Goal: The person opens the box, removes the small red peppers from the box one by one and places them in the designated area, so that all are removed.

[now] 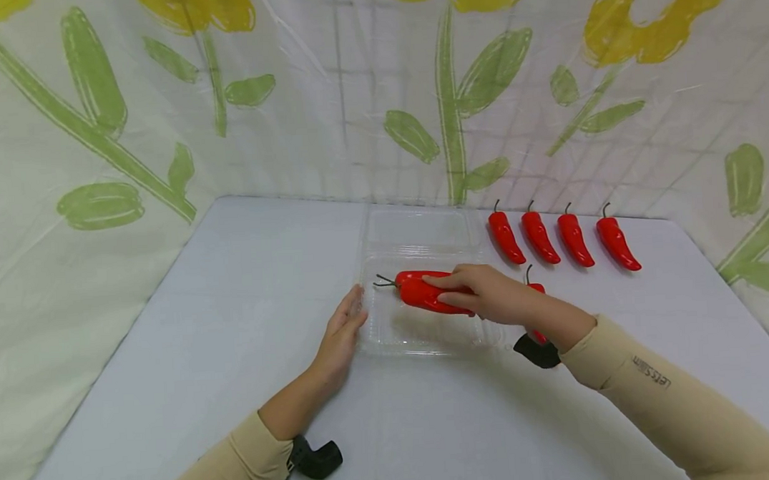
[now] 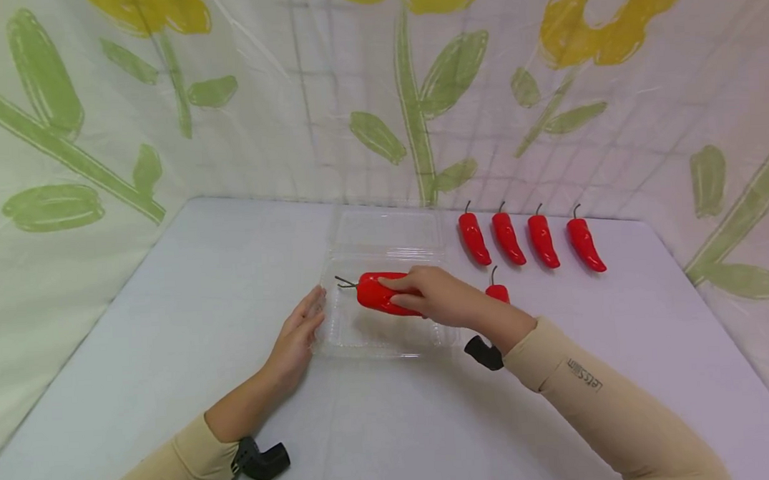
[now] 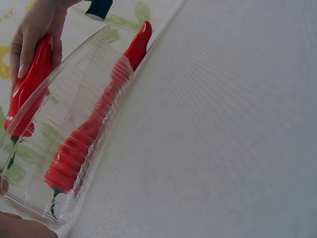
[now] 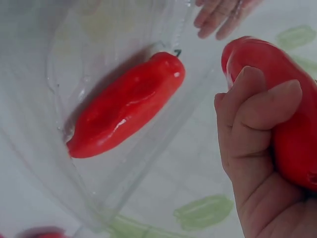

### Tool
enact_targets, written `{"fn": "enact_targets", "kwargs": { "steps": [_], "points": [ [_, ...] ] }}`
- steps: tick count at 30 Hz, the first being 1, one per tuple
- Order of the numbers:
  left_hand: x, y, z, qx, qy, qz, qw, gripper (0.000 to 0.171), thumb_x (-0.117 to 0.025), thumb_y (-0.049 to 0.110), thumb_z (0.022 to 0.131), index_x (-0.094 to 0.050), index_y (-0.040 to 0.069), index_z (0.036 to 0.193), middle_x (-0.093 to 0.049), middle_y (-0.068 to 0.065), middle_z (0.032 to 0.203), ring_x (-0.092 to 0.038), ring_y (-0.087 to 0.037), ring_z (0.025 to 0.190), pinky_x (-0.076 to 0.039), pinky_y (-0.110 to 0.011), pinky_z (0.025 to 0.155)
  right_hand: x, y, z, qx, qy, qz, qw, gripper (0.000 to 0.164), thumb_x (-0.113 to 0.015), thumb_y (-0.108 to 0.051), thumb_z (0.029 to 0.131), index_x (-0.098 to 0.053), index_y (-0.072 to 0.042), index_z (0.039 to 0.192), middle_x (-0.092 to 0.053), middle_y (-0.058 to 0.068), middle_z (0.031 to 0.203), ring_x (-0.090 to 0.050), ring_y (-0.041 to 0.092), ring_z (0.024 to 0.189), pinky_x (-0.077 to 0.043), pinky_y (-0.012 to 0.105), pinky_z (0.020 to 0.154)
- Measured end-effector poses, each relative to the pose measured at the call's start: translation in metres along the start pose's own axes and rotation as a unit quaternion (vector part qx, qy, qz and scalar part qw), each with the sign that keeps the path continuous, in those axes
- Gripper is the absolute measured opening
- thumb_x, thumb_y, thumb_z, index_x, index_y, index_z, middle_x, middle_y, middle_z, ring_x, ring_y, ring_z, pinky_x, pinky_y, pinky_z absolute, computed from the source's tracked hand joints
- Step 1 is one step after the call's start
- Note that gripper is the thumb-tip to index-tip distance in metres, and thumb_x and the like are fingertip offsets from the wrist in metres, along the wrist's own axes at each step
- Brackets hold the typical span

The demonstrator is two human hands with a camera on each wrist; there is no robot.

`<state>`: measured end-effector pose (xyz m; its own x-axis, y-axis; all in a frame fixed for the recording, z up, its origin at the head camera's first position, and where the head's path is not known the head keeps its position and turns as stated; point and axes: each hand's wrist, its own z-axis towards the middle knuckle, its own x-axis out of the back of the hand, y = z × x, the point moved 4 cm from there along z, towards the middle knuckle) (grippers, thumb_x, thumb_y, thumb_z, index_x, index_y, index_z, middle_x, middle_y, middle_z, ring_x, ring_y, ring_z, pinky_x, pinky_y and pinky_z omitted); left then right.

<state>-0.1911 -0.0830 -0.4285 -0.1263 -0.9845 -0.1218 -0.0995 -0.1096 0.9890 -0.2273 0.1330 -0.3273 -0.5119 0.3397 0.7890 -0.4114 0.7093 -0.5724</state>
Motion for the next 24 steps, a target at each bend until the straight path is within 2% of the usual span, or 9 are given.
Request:
{"fn": "enact_targets", "kwargs": {
  "steps": [6, 12, 19, 24],
  "points": [
    [0.0, -0.001, 0.0, -0.001, -0.001, 0.0, 1.0, 0.056, -0.033, 0.007, 0.097, -0.013, 0.001, 0.148, -0.01, -0.011, 0.157, -0.003, -0.026, 0.146, -0.004, -0.046, 0.118, -0.001, 0.007, -0.016, -0.014, 0.023, 0.03, 0.999, 0.047, -0.056, -0.028, 0.092, -0.047, -0.019, 0.137, -0.056, 0.005, 0.102, -0.056, 0.013, 0.076, -0.05, 0.026, 0.067],
    [0.0, 0.0, -0.001, 0.011, 0.003, 0.006, 0.9999, 0.056, -0.033, 0.009, 0.097, -0.013, 0.005, 0.149, -0.009, -0.009, 0.158, -0.003, -0.024, 0.146, -0.004, -0.045, 0.118, -0.001, 0.012, -0.029, -0.012, 0.055, 0.056, 0.997, 0.043, -0.057, -0.025, 0.091, -0.054, -0.013, 0.132, -0.059, 0.004, 0.104, -0.056, 0.015, 0.086, -0.051, 0.025, 0.072],
    [-0.001, 0.0, -0.001, 0.014, 0.003, 0.012, 0.9998, 0.055, -0.033, 0.011, 0.098, -0.013, 0.006, 0.15, -0.01, -0.008, 0.158, -0.004, -0.024, 0.146, -0.006, -0.046, 0.118, -0.001, 0.019, -0.044, -0.017, 0.096, 0.085, 0.992, 0.046, -0.058, -0.027, 0.091, -0.05, -0.023, 0.136, -0.06, 0.004, 0.105, -0.052, 0.019, 0.094, -0.051, 0.026, 0.072],
    [0.0, -0.002, -0.001, 0.018, -0.001, 0.011, 0.9998, 0.055, -0.032, 0.011, 0.098, -0.012, 0.007, 0.15, -0.009, -0.006, 0.158, -0.003, -0.023, 0.146, -0.005, -0.046, 0.118, -0.001, 0.023, -0.055, -0.015, 0.127, 0.11, 0.986, 0.047, -0.058, -0.023, 0.091, -0.049, -0.02, 0.137, -0.06, 0.007, 0.11, -0.051, 0.022, 0.098, -0.051, 0.023, 0.07]
  ]
}}
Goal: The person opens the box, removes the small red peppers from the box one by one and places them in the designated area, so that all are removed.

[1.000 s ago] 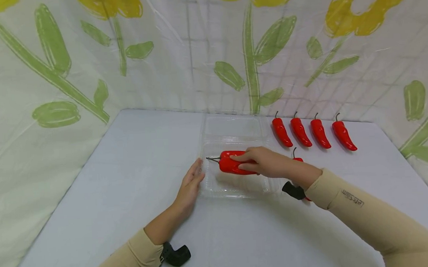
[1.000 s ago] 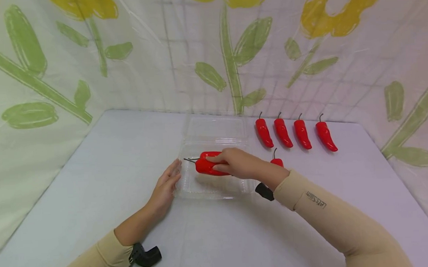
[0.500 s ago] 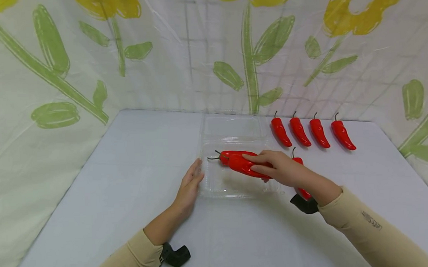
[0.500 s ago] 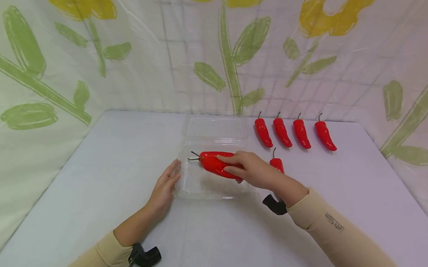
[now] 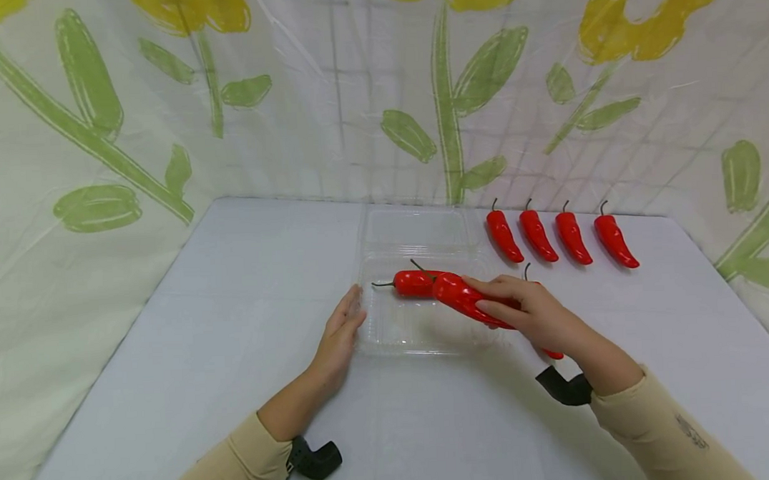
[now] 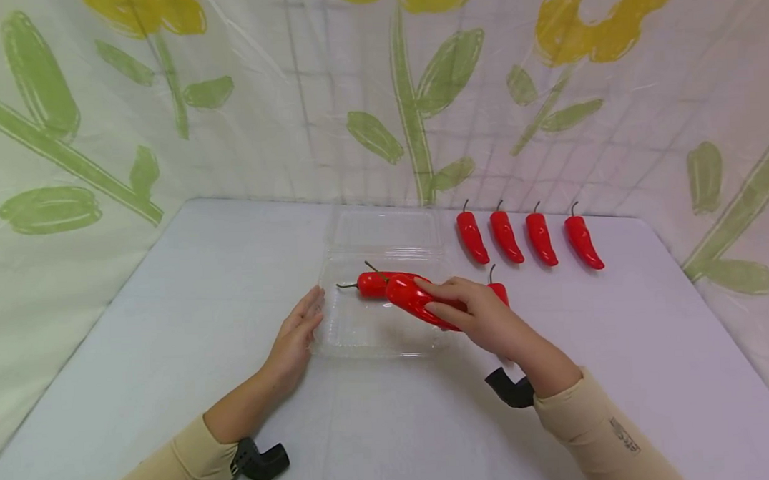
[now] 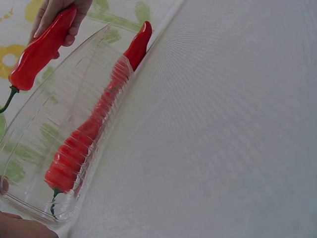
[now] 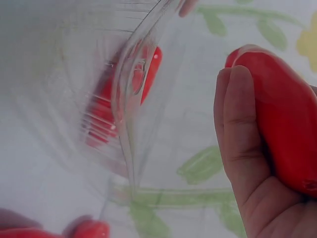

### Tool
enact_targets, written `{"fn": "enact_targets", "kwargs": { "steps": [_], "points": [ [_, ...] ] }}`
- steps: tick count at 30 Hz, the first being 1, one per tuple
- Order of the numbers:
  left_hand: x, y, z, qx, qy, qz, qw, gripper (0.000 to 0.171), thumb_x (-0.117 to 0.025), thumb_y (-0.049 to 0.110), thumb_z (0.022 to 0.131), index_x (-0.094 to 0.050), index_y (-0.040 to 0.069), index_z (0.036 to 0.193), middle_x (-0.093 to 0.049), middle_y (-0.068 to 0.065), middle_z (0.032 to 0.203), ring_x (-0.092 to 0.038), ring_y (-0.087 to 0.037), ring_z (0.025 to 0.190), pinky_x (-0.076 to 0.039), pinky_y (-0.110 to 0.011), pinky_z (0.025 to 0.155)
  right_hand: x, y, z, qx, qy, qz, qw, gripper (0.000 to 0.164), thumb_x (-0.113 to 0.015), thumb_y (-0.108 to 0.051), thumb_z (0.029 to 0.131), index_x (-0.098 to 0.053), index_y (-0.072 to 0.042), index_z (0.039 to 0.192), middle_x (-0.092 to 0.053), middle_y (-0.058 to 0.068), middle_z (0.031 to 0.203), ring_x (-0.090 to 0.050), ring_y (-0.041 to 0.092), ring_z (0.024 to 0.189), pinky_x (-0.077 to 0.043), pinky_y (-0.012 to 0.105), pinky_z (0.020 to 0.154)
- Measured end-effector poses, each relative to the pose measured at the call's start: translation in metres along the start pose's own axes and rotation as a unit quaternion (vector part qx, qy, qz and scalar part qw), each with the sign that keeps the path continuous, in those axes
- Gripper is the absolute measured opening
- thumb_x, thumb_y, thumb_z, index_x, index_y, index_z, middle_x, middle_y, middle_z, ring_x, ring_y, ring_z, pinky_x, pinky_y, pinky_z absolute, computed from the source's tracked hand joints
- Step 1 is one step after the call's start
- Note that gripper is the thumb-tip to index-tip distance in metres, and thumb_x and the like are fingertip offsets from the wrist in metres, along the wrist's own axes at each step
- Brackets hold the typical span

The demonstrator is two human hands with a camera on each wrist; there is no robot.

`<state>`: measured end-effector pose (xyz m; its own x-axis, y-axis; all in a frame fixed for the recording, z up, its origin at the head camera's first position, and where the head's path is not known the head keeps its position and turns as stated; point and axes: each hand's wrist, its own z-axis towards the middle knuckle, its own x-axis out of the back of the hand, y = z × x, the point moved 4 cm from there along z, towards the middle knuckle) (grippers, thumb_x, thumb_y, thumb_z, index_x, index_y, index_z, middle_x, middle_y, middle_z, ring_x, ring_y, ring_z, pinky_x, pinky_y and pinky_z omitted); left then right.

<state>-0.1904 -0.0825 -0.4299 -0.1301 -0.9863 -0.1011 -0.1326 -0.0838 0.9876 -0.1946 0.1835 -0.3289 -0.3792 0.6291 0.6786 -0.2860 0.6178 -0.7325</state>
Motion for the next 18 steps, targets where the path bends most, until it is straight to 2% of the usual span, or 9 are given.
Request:
{"fn": "enact_targets", "kwargs": {
  "steps": [6, 10, 18],
  "points": [
    [0.001, 0.0, 0.0, 0.003, -0.001, -0.001, 1.0, 0.055, -0.032, 0.011, 0.098, -0.013, 0.008, 0.15, -0.01, -0.007, 0.158, -0.004, -0.024, 0.146, -0.005, -0.048, 0.118, 0.004, 0.008, -0.011, 0.002, 0.036, 0.017, 0.999, 0.045, -0.056, -0.02, 0.092, -0.049, -0.015, 0.136, -0.06, 0.008, 0.105, -0.05, 0.024, 0.096, -0.052, 0.023, 0.068],
    [0.001, 0.0, 0.0, 0.002, -0.002, -0.001, 1.0, 0.055, -0.032, 0.012, 0.098, -0.013, 0.008, 0.15, -0.01, -0.007, 0.158, -0.004, -0.023, 0.146, -0.005, -0.047, 0.118, 0.004, 0.017, -0.018, -0.012, 0.047, 0.038, 0.998, 0.046, -0.056, -0.021, 0.093, -0.047, -0.016, 0.138, -0.058, 0.008, 0.102, -0.051, 0.025, 0.094, -0.053, 0.024, 0.067],
    [0.001, 0.0, 0.0, 0.006, 0.001, 0.0, 1.0, 0.055, -0.033, 0.013, 0.098, -0.014, 0.009, 0.15, -0.011, -0.006, 0.158, -0.005, -0.023, 0.146, -0.006, -0.048, 0.118, 0.006, 0.03, -0.03, -0.036, 0.061, 0.067, 0.995, 0.049, -0.054, -0.024, 0.094, -0.042, -0.017, 0.141, -0.057, 0.013, 0.11, -0.057, 0.019, 0.091, -0.055, 0.03, 0.067]
  ]
}}
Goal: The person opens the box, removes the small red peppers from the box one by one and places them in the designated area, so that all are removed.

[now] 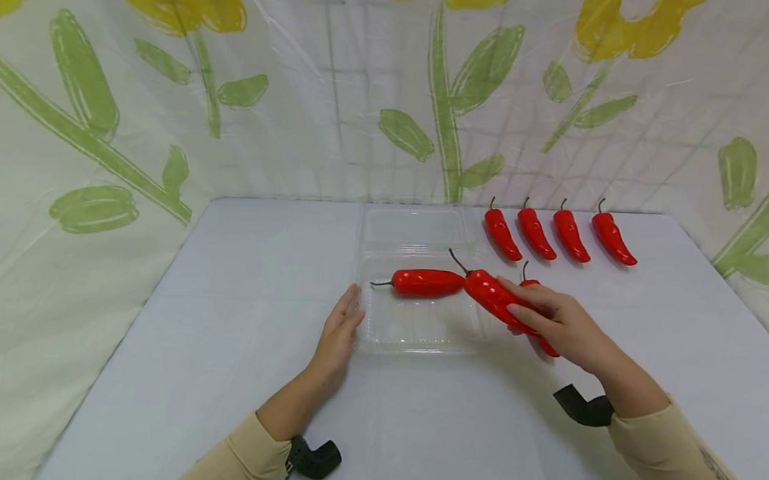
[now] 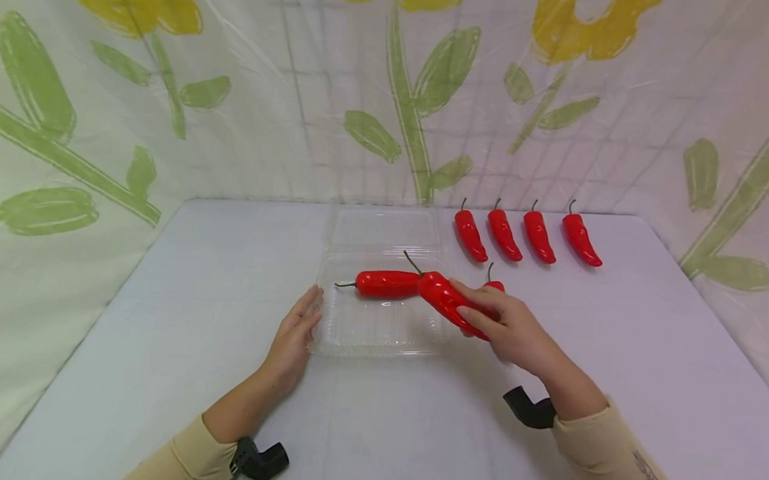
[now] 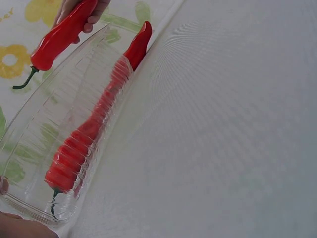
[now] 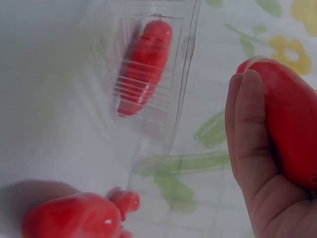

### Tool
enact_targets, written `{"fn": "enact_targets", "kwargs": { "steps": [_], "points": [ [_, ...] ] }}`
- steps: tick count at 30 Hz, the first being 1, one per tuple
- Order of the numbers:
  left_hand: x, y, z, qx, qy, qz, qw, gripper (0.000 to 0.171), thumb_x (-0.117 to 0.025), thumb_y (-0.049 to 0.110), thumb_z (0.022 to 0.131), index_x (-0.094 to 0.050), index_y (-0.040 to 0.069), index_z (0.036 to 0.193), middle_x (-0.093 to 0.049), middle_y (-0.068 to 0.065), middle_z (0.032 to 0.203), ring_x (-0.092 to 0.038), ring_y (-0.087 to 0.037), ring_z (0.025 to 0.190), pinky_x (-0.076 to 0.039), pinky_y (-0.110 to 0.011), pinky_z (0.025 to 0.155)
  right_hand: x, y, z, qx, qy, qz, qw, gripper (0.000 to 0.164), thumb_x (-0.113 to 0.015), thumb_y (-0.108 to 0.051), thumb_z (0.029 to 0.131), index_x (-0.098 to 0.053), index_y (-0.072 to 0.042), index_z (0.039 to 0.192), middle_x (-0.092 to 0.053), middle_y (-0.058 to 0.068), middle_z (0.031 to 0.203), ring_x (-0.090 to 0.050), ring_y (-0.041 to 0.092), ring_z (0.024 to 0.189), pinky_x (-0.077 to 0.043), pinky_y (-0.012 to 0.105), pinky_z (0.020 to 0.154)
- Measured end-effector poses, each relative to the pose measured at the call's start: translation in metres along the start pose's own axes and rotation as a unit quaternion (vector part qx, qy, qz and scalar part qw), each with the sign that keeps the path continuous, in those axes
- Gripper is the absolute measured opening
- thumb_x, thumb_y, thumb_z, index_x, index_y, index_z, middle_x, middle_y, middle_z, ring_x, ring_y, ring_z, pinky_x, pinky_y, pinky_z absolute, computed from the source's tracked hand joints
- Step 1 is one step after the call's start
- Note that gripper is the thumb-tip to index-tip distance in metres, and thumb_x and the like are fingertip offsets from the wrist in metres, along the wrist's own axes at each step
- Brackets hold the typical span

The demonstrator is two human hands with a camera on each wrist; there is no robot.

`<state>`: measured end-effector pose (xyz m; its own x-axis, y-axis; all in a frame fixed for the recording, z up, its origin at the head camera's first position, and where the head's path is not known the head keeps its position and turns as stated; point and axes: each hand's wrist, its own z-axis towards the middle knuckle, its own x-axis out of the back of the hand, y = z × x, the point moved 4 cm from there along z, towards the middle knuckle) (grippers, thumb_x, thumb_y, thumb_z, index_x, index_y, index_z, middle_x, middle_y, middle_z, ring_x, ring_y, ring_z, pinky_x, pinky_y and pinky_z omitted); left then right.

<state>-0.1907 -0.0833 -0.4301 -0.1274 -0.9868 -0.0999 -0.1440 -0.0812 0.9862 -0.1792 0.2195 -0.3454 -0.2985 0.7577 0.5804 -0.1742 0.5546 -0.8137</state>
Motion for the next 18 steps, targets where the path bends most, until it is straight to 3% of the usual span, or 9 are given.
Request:
{"fn": "enact_targets", "kwargs": {
  "steps": [5, 12, 18],
  "points": [
    [0.0, 0.0, 0.001, 0.003, 0.001, -0.001, 1.0, 0.055, -0.033, 0.013, 0.098, -0.015, 0.009, 0.15, -0.012, -0.006, 0.158, -0.005, -0.023, 0.146, -0.006, -0.049, 0.118, 0.004, 0.008, -0.005, -0.014, 0.007, 0.027, 1.0, 0.05, -0.052, -0.024, 0.095, -0.04, -0.015, 0.142, -0.053, 0.018, 0.119, -0.06, 0.013, 0.091, -0.057, 0.032, 0.07],
    [0.0, 0.0, 0.0, 0.003, 0.002, -0.005, 1.0, 0.056, -0.034, 0.012, 0.098, -0.015, 0.009, 0.15, -0.011, -0.006, 0.158, -0.005, -0.024, 0.146, -0.005, -0.049, 0.118, 0.011, 0.017, -0.011, -0.038, 0.036, 0.002, 0.999, 0.05, -0.049, -0.028, 0.095, -0.039, -0.014, 0.142, -0.049, 0.02, 0.13, -0.045, 0.029, 0.11, -0.054, 0.024, 0.07],
    [0.0, -0.001, 0.001, 0.003, -0.001, -0.004, 1.0, 0.056, -0.034, 0.013, 0.098, -0.014, 0.009, 0.15, -0.011, -0.005, 0.158, -0.005, -0.024, 0.146, -0.005, -0.05, 0.117, 0.018, 0.024, -0.014, -0.041, 0.052, 0.0, 0.998, 0.049, -0.047, -0.029, 0.097, -0.037, -0.016, 0.143, -0.048, 0.021, 0.134, -0.046, 0.02, 0.109, -0.054, 0.023, 0.072]
  ]
}}
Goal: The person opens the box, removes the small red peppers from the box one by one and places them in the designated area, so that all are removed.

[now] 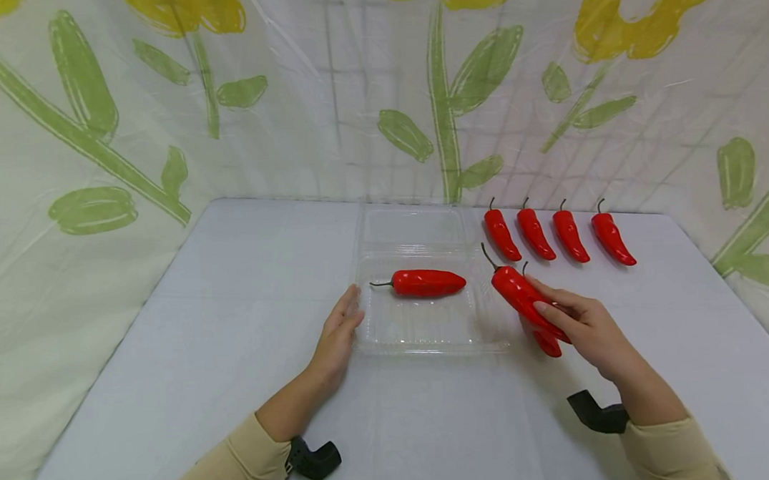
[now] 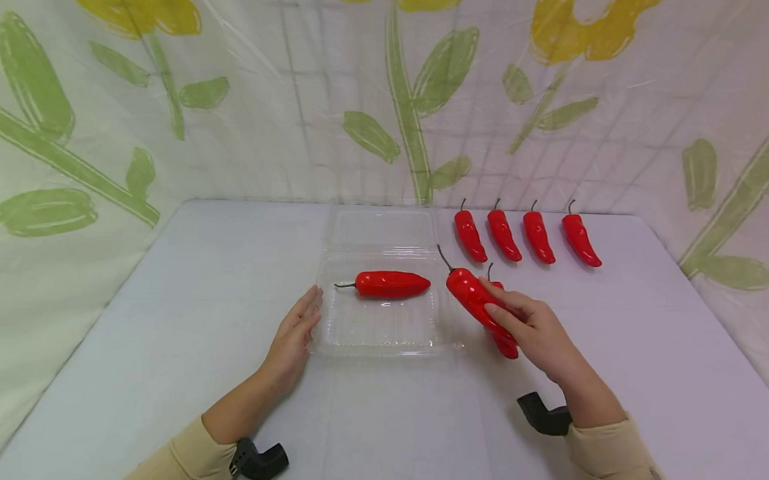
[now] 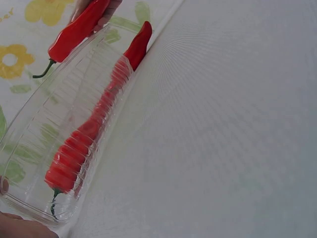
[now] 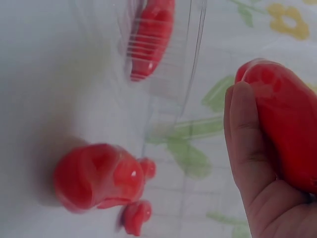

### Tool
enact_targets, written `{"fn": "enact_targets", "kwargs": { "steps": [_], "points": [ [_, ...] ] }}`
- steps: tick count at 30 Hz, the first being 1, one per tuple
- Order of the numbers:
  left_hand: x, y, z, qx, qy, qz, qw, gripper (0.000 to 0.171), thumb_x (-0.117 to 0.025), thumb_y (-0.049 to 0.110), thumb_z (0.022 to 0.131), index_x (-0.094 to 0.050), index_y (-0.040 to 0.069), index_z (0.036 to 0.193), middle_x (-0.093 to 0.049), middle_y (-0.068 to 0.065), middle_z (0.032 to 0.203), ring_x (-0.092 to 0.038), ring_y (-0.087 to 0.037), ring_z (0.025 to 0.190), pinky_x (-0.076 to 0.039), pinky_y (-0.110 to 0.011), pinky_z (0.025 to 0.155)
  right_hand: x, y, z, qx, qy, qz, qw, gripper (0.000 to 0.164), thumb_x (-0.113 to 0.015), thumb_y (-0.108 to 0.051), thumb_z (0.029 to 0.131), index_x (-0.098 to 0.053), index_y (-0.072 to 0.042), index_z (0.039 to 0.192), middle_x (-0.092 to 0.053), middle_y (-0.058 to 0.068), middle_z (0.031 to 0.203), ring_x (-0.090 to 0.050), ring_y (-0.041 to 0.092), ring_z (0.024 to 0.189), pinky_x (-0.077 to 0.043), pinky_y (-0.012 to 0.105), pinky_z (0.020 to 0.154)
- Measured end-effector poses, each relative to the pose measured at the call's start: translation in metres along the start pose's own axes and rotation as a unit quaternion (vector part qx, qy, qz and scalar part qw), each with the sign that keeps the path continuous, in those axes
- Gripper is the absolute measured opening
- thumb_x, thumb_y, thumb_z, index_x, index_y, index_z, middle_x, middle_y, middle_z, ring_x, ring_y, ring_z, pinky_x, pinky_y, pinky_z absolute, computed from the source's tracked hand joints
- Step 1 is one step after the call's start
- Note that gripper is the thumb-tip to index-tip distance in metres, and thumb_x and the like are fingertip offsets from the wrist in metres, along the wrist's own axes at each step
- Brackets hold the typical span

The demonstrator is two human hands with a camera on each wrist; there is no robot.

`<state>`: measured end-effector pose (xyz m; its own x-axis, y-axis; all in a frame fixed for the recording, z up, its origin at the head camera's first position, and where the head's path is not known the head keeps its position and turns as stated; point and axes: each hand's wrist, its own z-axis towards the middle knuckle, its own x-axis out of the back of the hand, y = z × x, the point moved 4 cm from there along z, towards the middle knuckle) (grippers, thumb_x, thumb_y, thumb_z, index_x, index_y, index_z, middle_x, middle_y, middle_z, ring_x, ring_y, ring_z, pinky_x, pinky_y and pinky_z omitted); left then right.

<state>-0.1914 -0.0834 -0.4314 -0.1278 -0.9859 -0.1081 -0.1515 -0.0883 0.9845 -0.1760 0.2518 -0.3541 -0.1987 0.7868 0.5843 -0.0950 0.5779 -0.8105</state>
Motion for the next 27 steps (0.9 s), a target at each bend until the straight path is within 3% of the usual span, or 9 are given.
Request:
{"fn": "enact_targets", "kwargs": {
  "steps": [7, 14, 16, 21, 27],
  "points": [
    [-0.001, 0.002, -0.001, -0.003, -0.002, -0.005, 1.0, 0.056, -0.034, 0.012, 0.098, -0.013, 0.008, 0.15, -0.011, -0.007, 0.158, -0.004, -0.024, 0.146, -0.004, -0.05, 0.117, 0.008, 0.01, 0.0, -0.022, 0.015, -0.002, 1.0, 0.05, -0.046, -0.032, 0.097, -0.036, -0.017, 0.143, -0.048, 0.021, 0.133, -0.046, 0.004, 0.103, -0.054, 0.024, 0.075],
    [0.0, 0.002, -0.001, -0.004, 0.0, -0.004, 1.0, 0.056, -0.033, 0.012, 0.098, -0.014, 0.008, 0.15, -0.011, -0.007, 0.158, -0.004, -0.024, 0.146, -0.005, -0.048, 0.118, 0.019, 0.025, 0.002, -0.056, 0.03, 0.034, 0.997, 0.053, -0.043, -0.037, 0.097, -0.029, -0.023, 0.146, -0.051, -0.013, 0.116, -0.054, -0.005, 0.094, -0.053, 0.02, 0.078],
    [-0.001, 0.001, 0.0, -0.005, -0.001, -0.003, 1.0, 0.056, -0.033, 0.011, 0.098, -0.013, 0.007, 0.15, -0.011, -0.007, 0.158, -0.004, -0.024, 0.146, -0.005, -0.048, 0.118, 0.021, 0.029, 0.002, -0.072, 0.034, 0.053, 0.995, 0.055, -0.041, -0.039, 0.097, -0.024, -0.025, 0.148, -0.049, -0.01, 0.118, -0.058, -0.006, 0.089, -0.053, 0.02, 0.078],
    [-0.001, 0.002, 0.0, -0.009, -0.002, -0.002, 1.0, 0.055, -0.033, 0.01, 0.098, -0.013, 0.006, 0.149, -0.011, -0.008, 0.158, -0.004, -0.024, 0.146, -0.005, -0.047, 0.118, 0.027, 0.041, 0.002, -0.098, 0.045, 0.076, 0.991, 0.058, -0.035, -0.041, 0.098, -0.015, -0.024, 0.15, -0.041, 0.011, 0.129, -0.06, -0.003, 0.085, -0.053, 0.021, 0.078],
    [-0.001, 0.002, 0.0, -0.012, 0.0, -0.002, 0.9999, 0.055, -0.033, 0.01, 0.098, -0.014, 0.006, 0.149, -0.011, -0.008, 0.158, -0.004, -0.024, 0.146, -0.005, -0.046, 0.118, 0.033, 0.052, 0.004, -0.116, 0.053, 0.071, 0.989, 0.059, -0.032, -0.044, 0.098, -0.015, -0.021, 0.149, -0.041, 0.01, 0.127, -0.057, -0.003, 0.084, -0.053, 0.02, 0.077]
  ]
}}
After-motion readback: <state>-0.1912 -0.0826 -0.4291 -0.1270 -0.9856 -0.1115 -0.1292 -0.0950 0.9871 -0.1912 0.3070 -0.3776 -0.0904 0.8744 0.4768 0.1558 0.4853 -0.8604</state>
